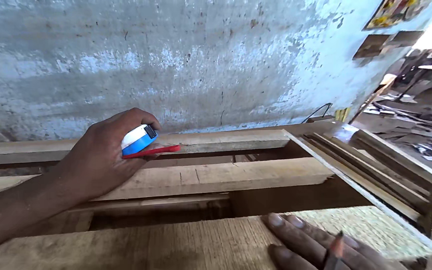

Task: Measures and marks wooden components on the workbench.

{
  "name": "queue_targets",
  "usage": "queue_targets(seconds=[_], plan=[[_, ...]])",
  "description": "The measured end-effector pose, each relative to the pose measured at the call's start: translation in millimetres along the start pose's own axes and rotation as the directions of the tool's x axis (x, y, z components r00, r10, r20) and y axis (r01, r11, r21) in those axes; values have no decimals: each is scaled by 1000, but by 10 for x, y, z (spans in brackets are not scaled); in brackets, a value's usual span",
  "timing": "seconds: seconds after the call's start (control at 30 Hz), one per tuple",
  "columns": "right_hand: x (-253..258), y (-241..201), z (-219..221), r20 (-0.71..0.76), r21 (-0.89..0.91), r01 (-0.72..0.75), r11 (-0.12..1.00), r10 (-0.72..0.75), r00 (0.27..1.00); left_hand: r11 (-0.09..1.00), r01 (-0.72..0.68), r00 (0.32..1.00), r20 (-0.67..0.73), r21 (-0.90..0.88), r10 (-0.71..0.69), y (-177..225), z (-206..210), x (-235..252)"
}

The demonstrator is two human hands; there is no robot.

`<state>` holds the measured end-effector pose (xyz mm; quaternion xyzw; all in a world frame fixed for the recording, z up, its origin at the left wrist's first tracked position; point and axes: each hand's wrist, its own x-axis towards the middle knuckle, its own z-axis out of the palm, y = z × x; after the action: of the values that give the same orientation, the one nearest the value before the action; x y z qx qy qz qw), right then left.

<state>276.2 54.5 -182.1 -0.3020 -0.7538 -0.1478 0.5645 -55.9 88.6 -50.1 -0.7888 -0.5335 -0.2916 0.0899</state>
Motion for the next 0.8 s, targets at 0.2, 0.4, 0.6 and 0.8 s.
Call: queue_targets(seconds=[0.2,0.4,0.6,0.8], plan=[[18,-14,62,-80,8,5,1000,-5,997,979,-185,983,6,84,185,-23,-174,77],[345,200,119,68,112,59,992,-67,995,884,-400,911,-5,241,413,74,-601,17],[640,378,434,49,166,41,985,-49,998,995,-83,944,-325,-50,63,630,-241,-1252],[524,390,221,37,324,102,941,-120,992,672,632,766,183,-386,-616,1060,1501,-3082]])
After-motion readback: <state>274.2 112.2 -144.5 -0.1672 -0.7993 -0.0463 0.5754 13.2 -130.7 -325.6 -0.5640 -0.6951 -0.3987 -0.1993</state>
